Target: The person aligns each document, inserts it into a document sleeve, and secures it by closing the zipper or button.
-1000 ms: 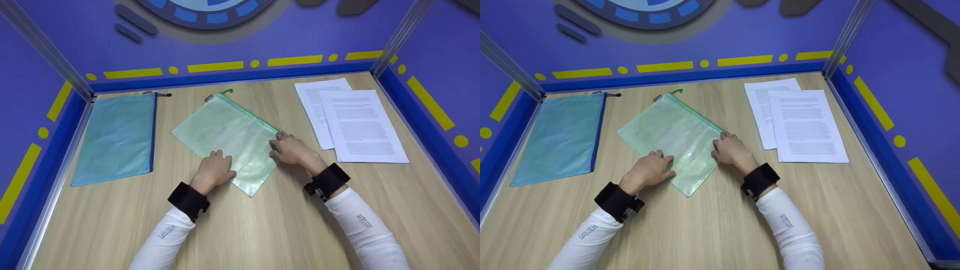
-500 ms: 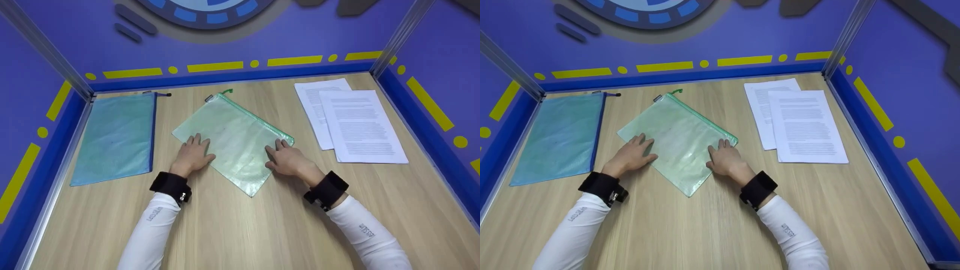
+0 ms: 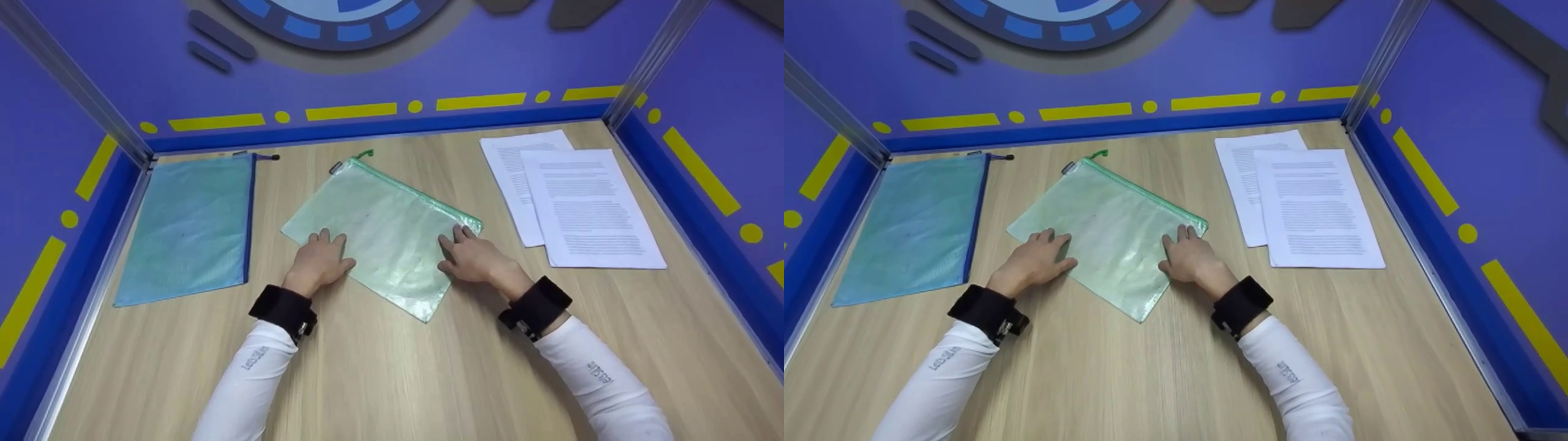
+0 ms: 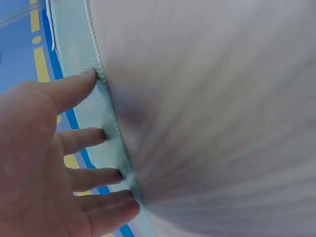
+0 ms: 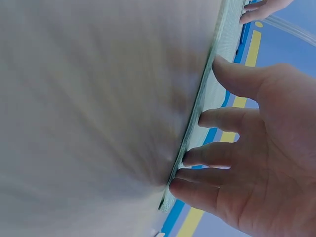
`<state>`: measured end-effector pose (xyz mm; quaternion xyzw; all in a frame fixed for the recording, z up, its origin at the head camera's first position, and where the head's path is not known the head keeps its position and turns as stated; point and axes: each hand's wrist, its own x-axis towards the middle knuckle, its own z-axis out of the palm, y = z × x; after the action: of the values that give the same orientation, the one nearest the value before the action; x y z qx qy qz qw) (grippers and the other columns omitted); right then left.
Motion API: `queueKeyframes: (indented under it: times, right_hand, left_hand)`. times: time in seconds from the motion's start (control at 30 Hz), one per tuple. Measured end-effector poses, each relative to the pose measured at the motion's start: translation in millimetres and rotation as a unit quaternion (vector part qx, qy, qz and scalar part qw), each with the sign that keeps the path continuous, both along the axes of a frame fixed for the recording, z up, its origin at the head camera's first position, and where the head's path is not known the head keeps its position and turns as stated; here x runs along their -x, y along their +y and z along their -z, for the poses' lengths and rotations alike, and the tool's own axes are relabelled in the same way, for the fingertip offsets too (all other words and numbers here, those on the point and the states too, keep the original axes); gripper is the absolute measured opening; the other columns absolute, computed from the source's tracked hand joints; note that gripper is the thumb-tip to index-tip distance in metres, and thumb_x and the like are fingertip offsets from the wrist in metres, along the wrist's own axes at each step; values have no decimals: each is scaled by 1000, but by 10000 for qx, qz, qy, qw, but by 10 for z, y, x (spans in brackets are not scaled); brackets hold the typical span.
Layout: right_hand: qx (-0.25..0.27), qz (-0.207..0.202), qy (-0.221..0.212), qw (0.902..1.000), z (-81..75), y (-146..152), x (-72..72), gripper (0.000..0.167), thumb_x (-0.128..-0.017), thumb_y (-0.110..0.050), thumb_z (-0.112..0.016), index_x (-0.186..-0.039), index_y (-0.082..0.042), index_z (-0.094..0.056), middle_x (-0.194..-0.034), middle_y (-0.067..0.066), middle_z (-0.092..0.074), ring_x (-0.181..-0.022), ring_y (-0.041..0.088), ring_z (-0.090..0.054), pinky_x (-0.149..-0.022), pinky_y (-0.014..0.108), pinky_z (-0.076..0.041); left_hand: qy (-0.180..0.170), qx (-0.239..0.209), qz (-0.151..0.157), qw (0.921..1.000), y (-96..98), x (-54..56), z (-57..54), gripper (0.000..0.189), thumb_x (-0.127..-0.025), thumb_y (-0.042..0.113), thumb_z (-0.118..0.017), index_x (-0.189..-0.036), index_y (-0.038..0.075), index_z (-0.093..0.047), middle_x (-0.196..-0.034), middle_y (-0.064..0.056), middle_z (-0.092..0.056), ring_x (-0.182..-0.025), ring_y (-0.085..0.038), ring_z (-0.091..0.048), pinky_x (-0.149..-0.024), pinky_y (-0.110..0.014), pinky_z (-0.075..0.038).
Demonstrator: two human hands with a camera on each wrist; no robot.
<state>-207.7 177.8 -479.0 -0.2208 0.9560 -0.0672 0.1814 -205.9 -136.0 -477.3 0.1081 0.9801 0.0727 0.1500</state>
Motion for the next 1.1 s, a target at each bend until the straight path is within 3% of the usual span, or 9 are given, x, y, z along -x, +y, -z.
queueKeyframes:
  times: [0.37, 0.53, 0.63, 0.73, 0.97, 1.1]
  right_hand:
    - [95, 267, 65, 9996, 6, 167, 152, 63, -103, -37, -47, -155, -6, -30, -158, 38, -17, -149, 51, -17, -114, 60, -35]
    - [131, 399, 142, 9990, 24, 258, 208, 62, -103, -37, -47, -155, -7, -31, -158, 39, -16, -149, 52, -17, -113, 60, -36]
    - [188, 563, 105, 9982, 33, 317, 214, 64, -103, -40, -47, -155, -6, -31, -158, 39, -15, -149, 52, -16, -115, 60, -34]
    - [243, 714, 70, 9971, 41, 373, 216, 67, -103, -42, -47, -155, -5, -29, -157, 40, -14, -148, 53, -17, -117, 60, -30]
    - [228, 909, 46, 9956, 53, 431, 200, 70, -102, -44, -47, -156, -3, -27, -157, 42, -13, -147, 54, -20, -116, 60, -31]
    - [342, 942, -2, 9950, 58, 441, 195, 72, -102, -46, -47, -155, -2, -26, -156, 42, -15, -147, 53, -20, -117, 60, -31]
  left_hand:
    - [87, 495, 354, 9981, 222, -219, -126, 55, -99, 39, -58, -141, 4, -51, -136, -27, -52, -121, -43, -54, -93, -51, -53]
    - [226, 423, 549, 9973, 269, -292, -180, 46, -98, 36, -60, -130, 2, -60, -121, -25, -59, -110, -41, -59, -87, -50, -55]
    - [397, 254, 575, 9972, 235, -275, -177, 42, -98, 35, -59, -124, 2, -63, -116, -23, -61, -105, -39, -60, -84, -51, -55]
    - [516, 98, 513, 9973, 156, -216, -144, 45, -99, 37, -57, -129, 3, -61, -121, -23, -60, -108, -39, -58, -85, -51, -54]
    - [439, -287, 74, 9986, -111, -41, 32, 62, -99, 40, -55, -147, 3, -44, -154, -29, -36, -141, -46, -38, -110, -57, -42]
    - [180, -376, -147, 9990, -199, -10, 72, 68, -100, 42, -52, -153, 2, -34, -160, -30, -24, -148, -47, -25, -118, -56, -32]
